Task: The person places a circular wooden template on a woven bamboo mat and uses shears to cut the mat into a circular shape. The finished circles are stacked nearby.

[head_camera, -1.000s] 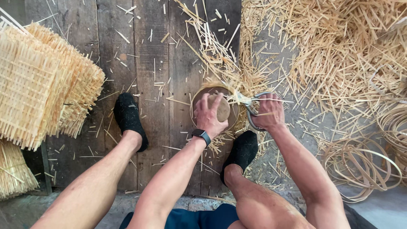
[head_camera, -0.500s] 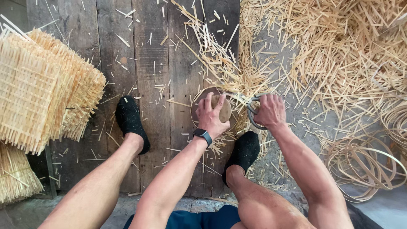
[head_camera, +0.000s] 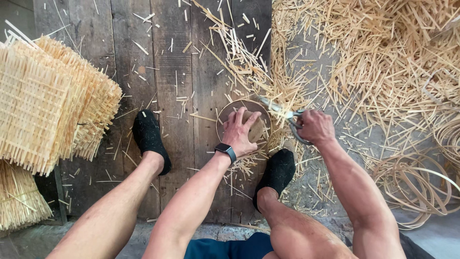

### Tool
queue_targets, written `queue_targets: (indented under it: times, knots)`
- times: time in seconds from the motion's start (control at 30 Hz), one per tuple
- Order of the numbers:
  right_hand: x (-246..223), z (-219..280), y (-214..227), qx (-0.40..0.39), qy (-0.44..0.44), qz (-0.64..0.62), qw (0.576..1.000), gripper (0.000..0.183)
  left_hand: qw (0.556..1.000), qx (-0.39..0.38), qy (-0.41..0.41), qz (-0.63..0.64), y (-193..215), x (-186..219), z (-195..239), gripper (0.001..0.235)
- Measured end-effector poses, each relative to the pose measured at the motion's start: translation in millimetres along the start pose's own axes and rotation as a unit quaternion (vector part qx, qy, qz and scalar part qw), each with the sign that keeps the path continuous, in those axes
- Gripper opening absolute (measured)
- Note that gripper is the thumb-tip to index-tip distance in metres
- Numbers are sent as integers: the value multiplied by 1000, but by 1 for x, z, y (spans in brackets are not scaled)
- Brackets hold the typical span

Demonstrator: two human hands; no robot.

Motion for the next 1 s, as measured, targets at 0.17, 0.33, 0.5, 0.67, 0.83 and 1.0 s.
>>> queue_targets:
  times: [0.17,0.33,0.5,0.67,0.83,1.0]
  knots:
    - [-7,8,20,144,92,50,984,54,993,-83,-66,-56,-8,3,-5,113]
    - [8,-11,-25,8,12,18,1000,50,976,-110,-157,-103,-4,6,-7,111]
    - [76,-11,-36,122,-166,-72,976,50,998,-36,-26,-45,-4,-10,-5,95]
    - [49,34,-8,396,-120,151,898,59,974,182,135,33,9,-78,-17,56]
    - [-37,23,-48,-61,-67,-464,881,35,973,28,196,116,-38,-115,-61,59]
    - [-64,10,-35,-37,-50,-450,891,23,977,120,117,134,-37,-83,-67,32]
Point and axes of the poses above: each hand's wrist, its own z-axis away from the middle knuckle, its own y-axis out of the back of the hand, x = y × z, the point moved 7 cm from there along -z, towards the middle knuckle
